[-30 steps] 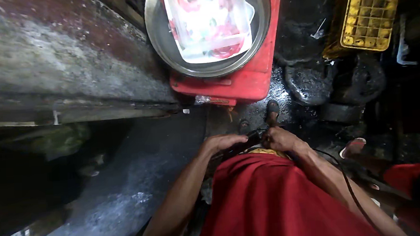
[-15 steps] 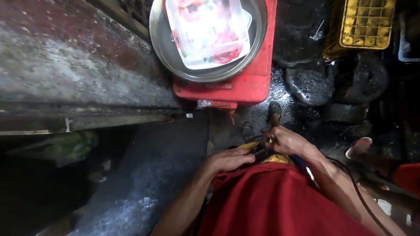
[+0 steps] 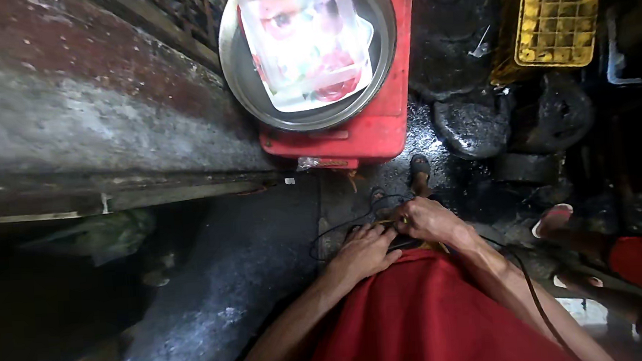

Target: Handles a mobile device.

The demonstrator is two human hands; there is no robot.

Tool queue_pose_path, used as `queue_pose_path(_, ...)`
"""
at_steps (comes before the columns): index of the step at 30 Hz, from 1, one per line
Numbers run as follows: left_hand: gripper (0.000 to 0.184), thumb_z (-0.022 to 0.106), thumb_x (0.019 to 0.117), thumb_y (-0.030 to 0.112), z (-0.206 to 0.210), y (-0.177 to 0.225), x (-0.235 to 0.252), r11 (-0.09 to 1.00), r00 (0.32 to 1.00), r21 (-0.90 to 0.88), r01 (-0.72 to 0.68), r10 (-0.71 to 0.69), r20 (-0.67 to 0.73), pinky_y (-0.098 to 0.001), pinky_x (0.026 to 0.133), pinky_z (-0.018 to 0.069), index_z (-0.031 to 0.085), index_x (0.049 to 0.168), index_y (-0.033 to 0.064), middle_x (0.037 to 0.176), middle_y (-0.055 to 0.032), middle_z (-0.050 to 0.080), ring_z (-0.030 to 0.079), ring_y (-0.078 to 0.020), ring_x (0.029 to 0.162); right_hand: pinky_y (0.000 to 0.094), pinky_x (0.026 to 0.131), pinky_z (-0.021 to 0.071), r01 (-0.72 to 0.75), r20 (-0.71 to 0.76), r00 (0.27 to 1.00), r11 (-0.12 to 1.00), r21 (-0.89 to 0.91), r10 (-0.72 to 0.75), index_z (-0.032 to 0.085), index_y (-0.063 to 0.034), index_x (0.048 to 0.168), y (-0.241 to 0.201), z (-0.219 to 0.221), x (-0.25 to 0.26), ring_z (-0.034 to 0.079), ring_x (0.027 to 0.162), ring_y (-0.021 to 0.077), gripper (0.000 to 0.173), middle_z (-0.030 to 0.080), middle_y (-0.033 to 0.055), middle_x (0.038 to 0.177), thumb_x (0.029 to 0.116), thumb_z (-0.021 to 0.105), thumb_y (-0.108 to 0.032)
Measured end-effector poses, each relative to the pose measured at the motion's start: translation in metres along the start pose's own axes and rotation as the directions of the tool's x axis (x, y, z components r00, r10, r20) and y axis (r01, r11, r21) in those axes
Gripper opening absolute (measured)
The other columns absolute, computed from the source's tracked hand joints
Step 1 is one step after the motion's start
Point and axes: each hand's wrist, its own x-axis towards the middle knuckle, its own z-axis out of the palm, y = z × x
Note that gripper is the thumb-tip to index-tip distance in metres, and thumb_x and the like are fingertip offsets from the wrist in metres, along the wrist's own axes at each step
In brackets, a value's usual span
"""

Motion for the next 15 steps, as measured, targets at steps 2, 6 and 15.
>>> queue_pose_path(2,0.054,0.04,0.1068,0.051,0.005,-0.006,0.003,0.995,0.995,-0.007,-0.1,0.1,-0.025,-0.052,0.116,0.0386,0.054,0.145,0.015,0.144,-0.0111,0.058,0.051,-0.0324,0.137,0.0626,0.079,0.0538,0.005,0.0,1.0,1.0,-0.014,-0.005,0.072,-0.0116,0.101,0.001,0.001,0.001,0.07,0.096,0.036,0.027,0.072,0.0145,0.096,0.0971,0.058,-0.034)
queue_pose_path(6,0.047,0.04,0.1087,0.032,0.007,-0.016,-0.001,0.944,0.963,-0.193,-0.27,0.265,-0.052,-0.0443,0.123,0.0307,0.05,0.149,0.0086,0.155,-0.0105,0.049,0.04,-0.0247,0.148,0.0631,0.079,0.0537,0.0,0.007,1.0,1.0,-0.019,0.0,0.072,-0.012,0.1,0.0,0.001,0.004,0.069,0.096,0.0358,0.027,0.072,0.0141,0.096,0.0972,0.058,-0.035)
queue_pose_path(15,0.042,0.055,0.0963,0.002,0.014,-0.011,0.005,0.994,0.996,-0.101,-0.047,0.04,-0.076,-0.048,0.111,0.0461,0.06,0.138,0.0093,0.143,-0.0112,0.058,0.055,-0.0306,0.133,0.0643,0.084,0.0531,-0.025,0.05,0.998,0.998,-0.065,0.028,0.072,-0.0137,0.11,-0.01,0.006,0.012,0.069,0.103,0.038,0.028,0.072,0.0154,0.105,0.099,0.058,-0.035)
